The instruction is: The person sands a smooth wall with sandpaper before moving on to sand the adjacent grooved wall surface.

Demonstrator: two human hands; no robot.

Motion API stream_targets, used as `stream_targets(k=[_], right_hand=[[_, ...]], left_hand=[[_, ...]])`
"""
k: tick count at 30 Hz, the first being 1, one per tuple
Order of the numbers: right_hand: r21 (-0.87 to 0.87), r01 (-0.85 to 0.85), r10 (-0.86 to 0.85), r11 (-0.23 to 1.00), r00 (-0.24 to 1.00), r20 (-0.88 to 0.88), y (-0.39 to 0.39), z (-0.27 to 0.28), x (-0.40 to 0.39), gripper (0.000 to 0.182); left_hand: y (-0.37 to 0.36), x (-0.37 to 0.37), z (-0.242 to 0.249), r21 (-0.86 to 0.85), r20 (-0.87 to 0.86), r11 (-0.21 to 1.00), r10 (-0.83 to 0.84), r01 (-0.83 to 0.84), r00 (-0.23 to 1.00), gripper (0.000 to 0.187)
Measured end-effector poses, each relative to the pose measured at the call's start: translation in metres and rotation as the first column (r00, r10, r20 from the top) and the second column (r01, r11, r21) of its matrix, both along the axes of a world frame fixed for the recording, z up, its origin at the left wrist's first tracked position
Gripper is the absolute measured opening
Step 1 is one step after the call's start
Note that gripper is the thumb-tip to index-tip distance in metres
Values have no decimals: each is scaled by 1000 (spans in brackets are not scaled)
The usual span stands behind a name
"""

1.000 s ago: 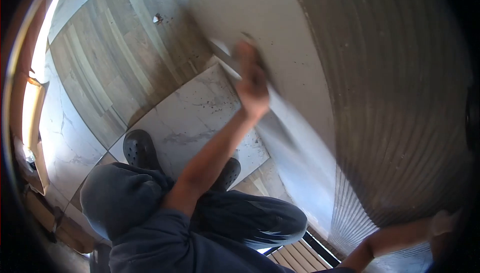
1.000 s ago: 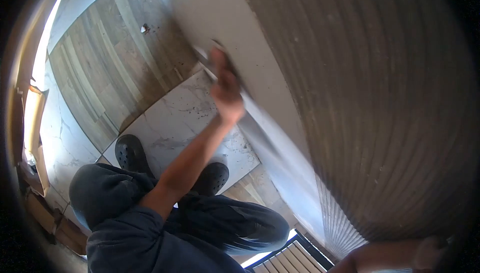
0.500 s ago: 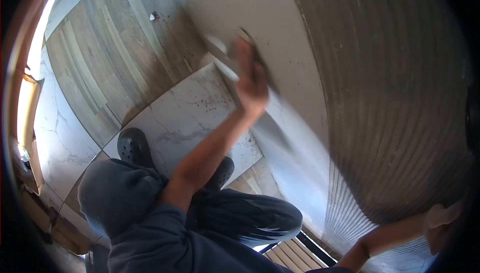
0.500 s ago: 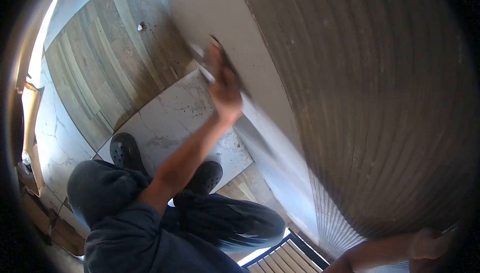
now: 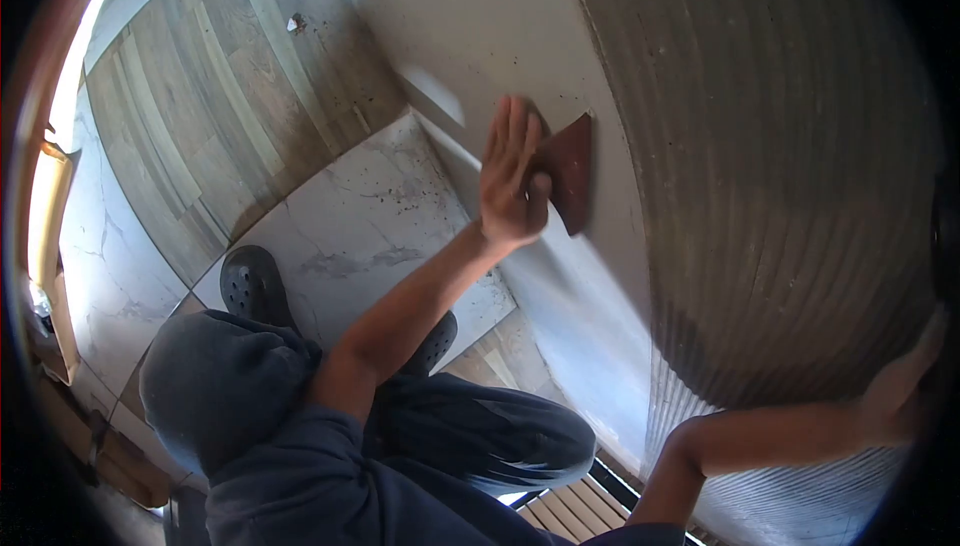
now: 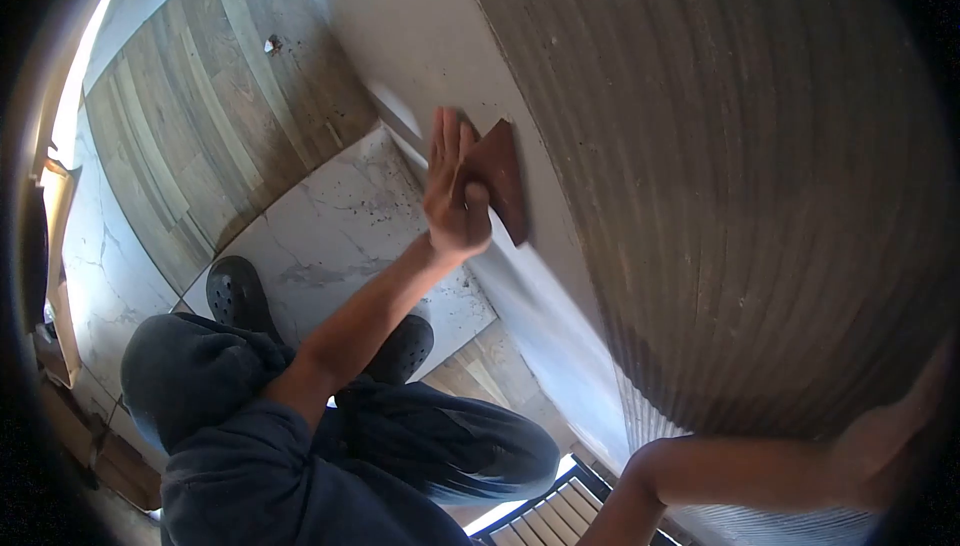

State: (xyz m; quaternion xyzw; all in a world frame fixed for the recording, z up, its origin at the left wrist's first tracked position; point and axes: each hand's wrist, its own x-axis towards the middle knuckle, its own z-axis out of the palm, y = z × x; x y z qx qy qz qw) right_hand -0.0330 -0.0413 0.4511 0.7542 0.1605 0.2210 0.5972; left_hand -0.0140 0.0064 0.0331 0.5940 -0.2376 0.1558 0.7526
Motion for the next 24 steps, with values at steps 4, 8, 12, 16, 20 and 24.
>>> stream_targets(k=[4,8,12,16,20,24], right_hand=[[403,-163,184,900,983,-13,-19,11,-2,35],[323,-160,182,933,983,-40,-20,15,-5,33],[342,-153,174,927,984,-32,-18,14,-6,30],[350,-170,183,921,983,-3,-18,10,-6,29],[340,-172,188,924,982,-12,-17,14,-7,32],[268,-121,122,956,992,10,-15,15,-11,34]], left_hand=[[3,-2,5,-7,3,994,109,-109,994,50],[11,20,16,0,67,970,244,-245,967,50],[32,48,19,102,220,930,325,-353,920,45],[24,57,14,111,130,994,-11,-4,991,41],[3,50,13,2,69,1000,22,-22,997,43],[-4,9,35,-85,92,989,-109,117,990,55]])
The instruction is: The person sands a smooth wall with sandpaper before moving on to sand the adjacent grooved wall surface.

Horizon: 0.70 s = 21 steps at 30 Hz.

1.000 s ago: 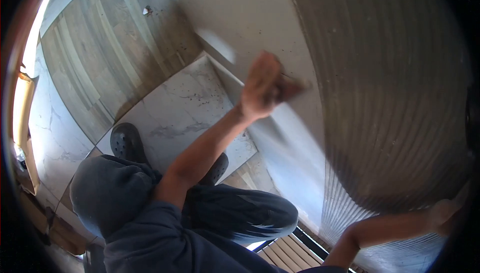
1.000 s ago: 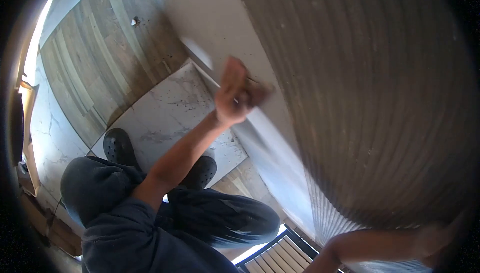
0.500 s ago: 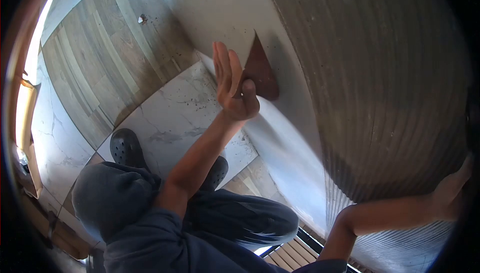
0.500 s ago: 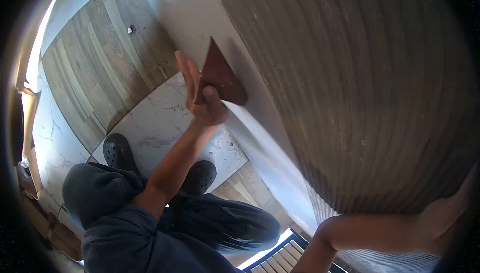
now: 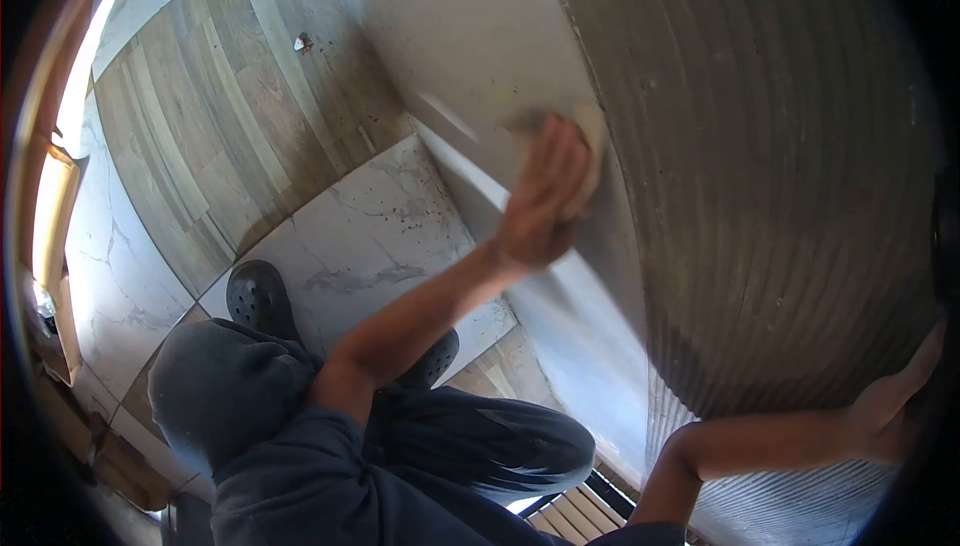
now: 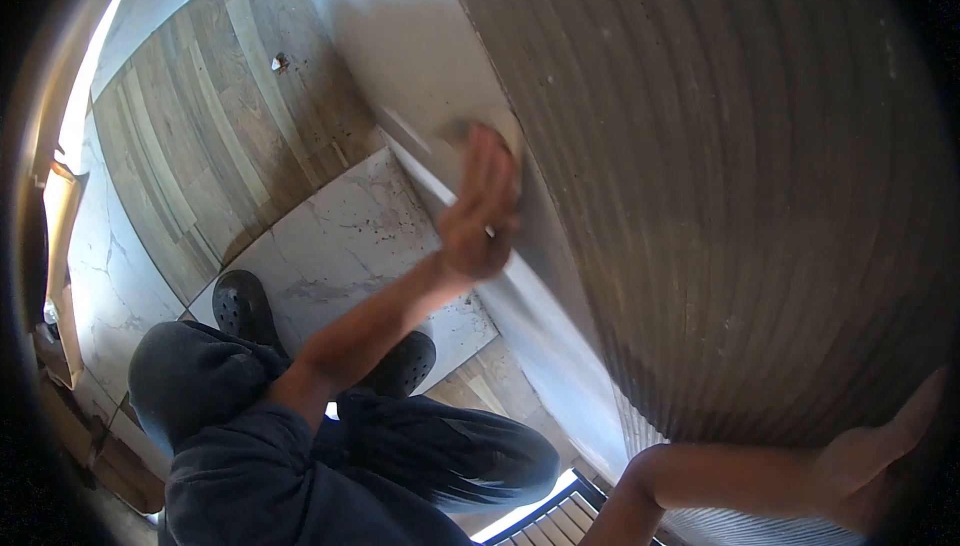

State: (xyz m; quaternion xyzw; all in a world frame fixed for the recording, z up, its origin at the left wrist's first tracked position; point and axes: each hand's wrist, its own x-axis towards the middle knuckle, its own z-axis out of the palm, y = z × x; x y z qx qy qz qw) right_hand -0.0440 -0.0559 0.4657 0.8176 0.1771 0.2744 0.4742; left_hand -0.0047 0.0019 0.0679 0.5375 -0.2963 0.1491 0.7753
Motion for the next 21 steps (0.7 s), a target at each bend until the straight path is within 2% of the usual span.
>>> stream_targets(k=[2,4,5,6,7,9,10,12,13,14,16,18,20,21], right_hand=[[73,-16,16,997,1000,4,-1,-3,0,34],[101,-13,11,995,1000,21,0,-7,0,34],[102,-8,6,995,1000,26,1,-6,0,34],[102,-4,0,995,1000,30,2,-6,0,34],[95,-8,6,995,1000,26,2,-6,0,33],[104,-33,28,994,999,46,0,-9,2,32],[72,-17,11,997,997,78,1,-10,1,31],[43,6,-10,999,996,91,1,-11,1,30],[61,-14,7,998,995,104,0,-11,1,30],[69,-26,19,997,994,103,1,-11,2,30],[61,-29,22,998,994,104,4,-14,4,30],[27,0,-3,1000,993,120,7,-15,4,31],[63,-20,12,998,993,115,7,-16,5,29],[73,-25,17,997,994,112,6,-15,4,29]], left_hand=[[-3,-6,-9,62,47,998,19,-22,999,54],[-6,21,-33,120,-72,974,200,-191,977,52],[5,48,-28,91,-544,996,54,-6,838,50],[17,70,-20,-24,-873,989,-92,146,479,49],[15,67,-27,-21,-874,990,-86,141,478,49],[10,65,-53,192,-712,981,137,3,689,48],[7,47,-52,151,-573,988,108,-25,813,50],[7,-8,-29,53,-268,999,27,-13,963,58],[12,-24,-13,-15,-272,991,-129,130,954,55],[12,-19,-22,-13,-282,992,-123,125,951,55],[2,0,-60,-56,-280,998,-28,13,960,50],[-6,14,-74,-113,-454,993,-87,40,887,45],[1,28,-62,41,-378,985,170,-167,910,43],[0,25,-58,34,-381,986,163,-162,910,43]])
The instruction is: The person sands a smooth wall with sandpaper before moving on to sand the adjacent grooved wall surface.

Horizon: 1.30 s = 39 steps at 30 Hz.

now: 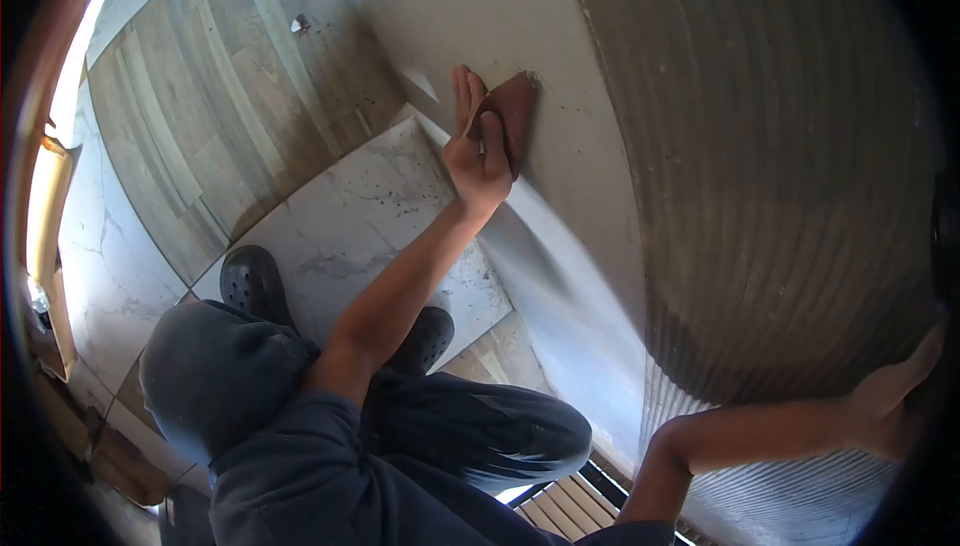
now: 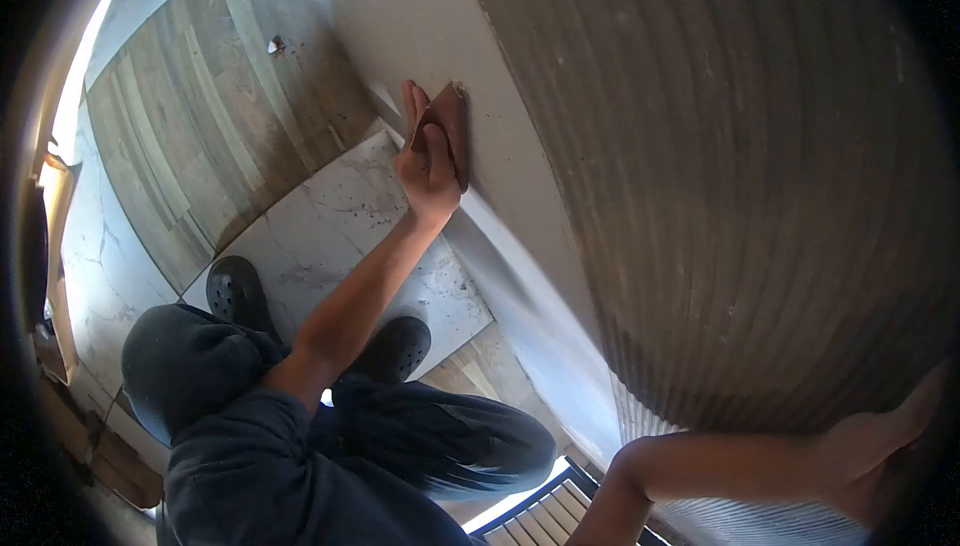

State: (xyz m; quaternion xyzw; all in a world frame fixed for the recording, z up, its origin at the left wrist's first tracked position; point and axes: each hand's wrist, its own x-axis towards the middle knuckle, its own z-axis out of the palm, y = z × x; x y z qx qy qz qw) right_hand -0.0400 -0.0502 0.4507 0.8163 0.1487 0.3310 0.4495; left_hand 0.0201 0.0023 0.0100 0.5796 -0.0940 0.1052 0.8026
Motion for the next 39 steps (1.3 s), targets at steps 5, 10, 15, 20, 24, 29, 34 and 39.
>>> stream_targets(k=[5,10,15,20,24,29,34,39], right_hand=[[40,-38,40,998,997,-61,-5,9,-3,24],[10,-93,94,996,988,-125,-6,6,-2,24],[37,-95,96,995,995,-20,-3,1,-1,25],[-52,-77,77,996,997,-17,-3,6,-4,28],[-84,-67,67,994,998,-3,-5,7,-4,27],[-58,-50,48,997,998,-28,-4,9,-6,26],[-4,-71,71,997,997,39,1,0,-3,27],[-65,-60,60,996,998,-1,-3,9,-8,26]], left_hand=[[2,-14,7,164,39,977,134,-139,990,43],[20,14,13,247,189,918,268,-310,945,44],[30,43,14,113,147,991,55,-72,988,39],[8,34,24,70,67,996,46,-51,997,42],[-1,3,45,69,103,994,74,-81,992,41],[12,-4,45,65,280,990,-135,121,951,43],[5,-44,69,60,250,989,-144,133,958,43],[5,-57,76,57,342,994,-111,97,933,43]])
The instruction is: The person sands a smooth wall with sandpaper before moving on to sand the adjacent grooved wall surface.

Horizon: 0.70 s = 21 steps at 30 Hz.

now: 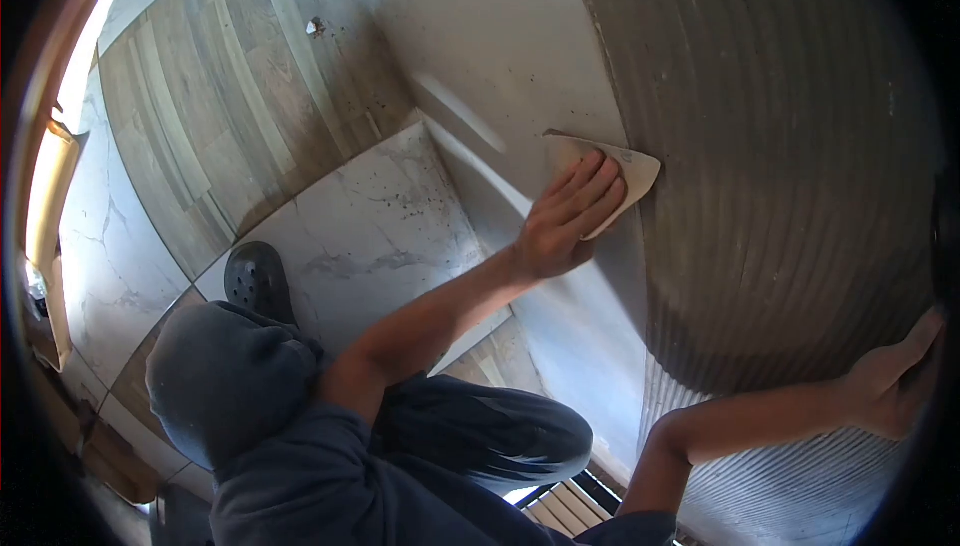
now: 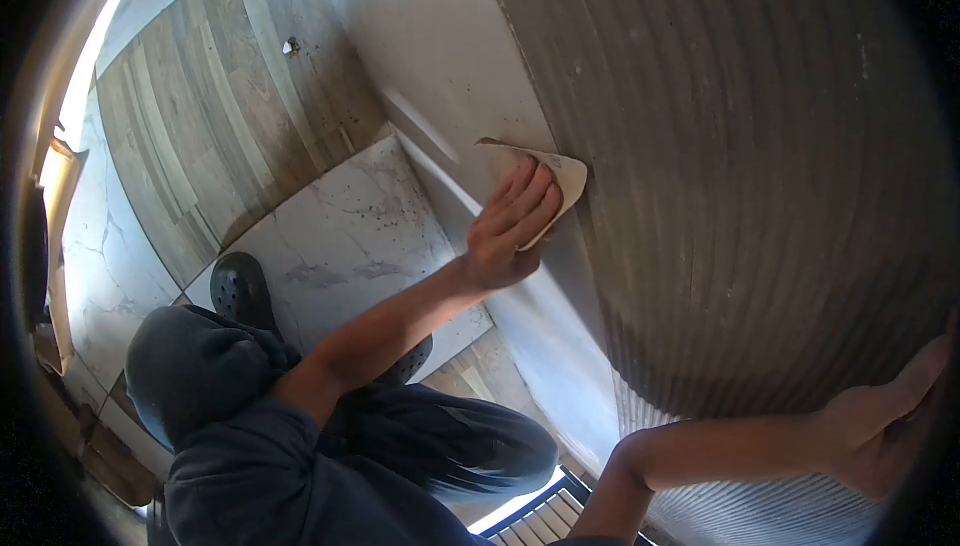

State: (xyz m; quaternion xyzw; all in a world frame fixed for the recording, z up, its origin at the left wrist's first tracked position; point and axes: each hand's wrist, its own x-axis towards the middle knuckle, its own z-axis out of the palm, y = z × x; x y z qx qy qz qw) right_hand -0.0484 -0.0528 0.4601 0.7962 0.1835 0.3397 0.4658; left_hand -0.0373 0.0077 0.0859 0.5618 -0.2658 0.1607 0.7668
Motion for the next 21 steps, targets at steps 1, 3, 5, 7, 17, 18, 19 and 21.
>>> stream_targets(k=[1,3,5,7,17,18,19,21], right_hand=[[-3,-13,13,1000,1000,-14,-1,1,0,26],[-5,-23,23,1000,999,-31,-1,0,2,26],[39,-24,24,999,1000,8,3,-8,3,26],[174,18,-53,985,978,201,17,-34,18,25],[80,-75,75,994,997,8,2,-11,4,24],[85,-76,75,993,997,22,1,-12,4,24],[64,-86,86,994,996,3,1,-11,4,23],[41,-105,105,994,994,10,-2,-5,2,22]], left_hand=[[-1,6,-2,12,43,999,30,-31,999,43],[3,13,-1,12,34,999,34,-34,999,44],[3,15,0,15,24,999,30,-30,999,45],[1,11,-1,16,21,997,69,-69,997,49],[-3,54,-46,176,-318,958,272,-225,908,52],[-3,77,-45,258,-390,940,313,-224,866,50],[-1,74,-46,265,-389,938,316,-223,865,50],[0,72,-45,287,-249,914,361,-287,899,44]])
